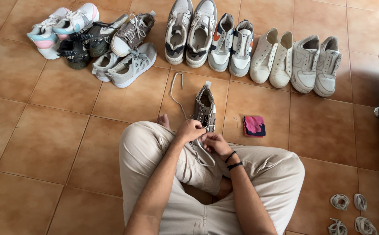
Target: The person sits on the floor and removes the laces from a single grey sneaker. They then re-lace the same sneaker by threading the laces through the eyelets and tying them off.
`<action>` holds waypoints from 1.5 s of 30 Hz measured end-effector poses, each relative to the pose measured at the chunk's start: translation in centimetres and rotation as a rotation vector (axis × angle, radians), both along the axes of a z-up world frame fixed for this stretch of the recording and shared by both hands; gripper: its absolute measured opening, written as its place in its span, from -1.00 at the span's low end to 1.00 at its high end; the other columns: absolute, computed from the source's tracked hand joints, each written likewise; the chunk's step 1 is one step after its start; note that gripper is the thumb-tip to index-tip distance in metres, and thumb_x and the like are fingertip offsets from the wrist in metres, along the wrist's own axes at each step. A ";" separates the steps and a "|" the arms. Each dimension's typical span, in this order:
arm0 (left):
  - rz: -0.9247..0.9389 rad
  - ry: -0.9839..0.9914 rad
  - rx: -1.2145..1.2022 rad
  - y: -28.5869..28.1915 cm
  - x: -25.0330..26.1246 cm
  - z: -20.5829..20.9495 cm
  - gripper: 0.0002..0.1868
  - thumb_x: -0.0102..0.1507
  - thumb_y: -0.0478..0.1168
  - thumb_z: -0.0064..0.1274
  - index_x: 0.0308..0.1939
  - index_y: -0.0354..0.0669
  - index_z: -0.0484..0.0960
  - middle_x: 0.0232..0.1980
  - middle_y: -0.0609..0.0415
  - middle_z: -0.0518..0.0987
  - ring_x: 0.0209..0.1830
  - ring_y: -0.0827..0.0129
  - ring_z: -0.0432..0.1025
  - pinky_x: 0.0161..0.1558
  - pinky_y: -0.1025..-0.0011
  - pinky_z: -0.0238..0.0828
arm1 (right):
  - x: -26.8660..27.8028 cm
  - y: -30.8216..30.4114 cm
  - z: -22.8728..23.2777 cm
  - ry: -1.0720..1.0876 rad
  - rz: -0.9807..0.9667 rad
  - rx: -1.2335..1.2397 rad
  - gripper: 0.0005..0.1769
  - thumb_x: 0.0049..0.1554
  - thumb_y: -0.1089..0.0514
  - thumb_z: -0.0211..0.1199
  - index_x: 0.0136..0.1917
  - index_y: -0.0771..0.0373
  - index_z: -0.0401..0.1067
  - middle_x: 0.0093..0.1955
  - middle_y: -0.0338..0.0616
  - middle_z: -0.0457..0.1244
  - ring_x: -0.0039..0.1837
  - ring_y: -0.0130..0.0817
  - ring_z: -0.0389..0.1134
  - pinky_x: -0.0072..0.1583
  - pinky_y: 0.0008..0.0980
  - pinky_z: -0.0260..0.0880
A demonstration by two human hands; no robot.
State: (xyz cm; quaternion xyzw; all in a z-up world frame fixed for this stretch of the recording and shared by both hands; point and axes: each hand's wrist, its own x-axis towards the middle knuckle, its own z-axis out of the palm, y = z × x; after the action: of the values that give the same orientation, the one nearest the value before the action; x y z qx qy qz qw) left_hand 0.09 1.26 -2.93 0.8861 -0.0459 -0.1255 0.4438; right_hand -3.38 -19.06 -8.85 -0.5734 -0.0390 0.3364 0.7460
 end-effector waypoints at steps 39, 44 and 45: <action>0.675 -0.504 -0.158 8.3 1.9 6.9 -0.16 0.18 -0.36 0.17 0.48 -0.30 0.08 0.45 -0.27 0.27 0.17 -0.04 0.49 0.14 0.24 0.49 | -0.2 5.3 8.6 -1.056 -0.390 -1.135 -0.95 0.12 0.17 0.25 -0.11 0.11 0.51 -0.08 -0.18 0.29 -0.02 -0.10 0.41 -0.09 -0.13 0.42; 0.535 -0.328 0.028 6.1 0.7 6.3 -0.76 0.33 -0.27 0.05 0.09 -0.07 0.49 0.01 0.01 0.68 -0.19 0.11 0.61 -0.05 0.20 0.54 | -0.5 4.0 9.3 -0.875 -0.479 -0.967 -0.97 0.14 0.24 0.26 -0.11 0.16 0.49 -0.01 -0.15 0.33 -0.06 -0.14 0.44 -0.08 -0.18 0.41; 0.476 -0.344 0.066 5.1 0.4 5.8 -0.88 0.30 -0.27 0.07 -0.09 -0.03 0.56 -0.15 0.04 0.70 -0.24 0.10 0.62 -0.09 0.14 0.50 | -0.4 3.8 9.3 -0.850 -0.485 -0.944 -0.96 0.15 0.26 0.26 -0.10 0.16 0.48 -0.03 -0.16 0.34 -0.06 -0.15 0.45 -0.07 -0.21 0.41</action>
State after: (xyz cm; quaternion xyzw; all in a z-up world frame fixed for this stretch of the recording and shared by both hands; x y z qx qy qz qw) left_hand 0.47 6.34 2.90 0.8942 0.0925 0.1328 0.4174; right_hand -3.83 -15.29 0.41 -0.9125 -0.0480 -0.1140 0.3900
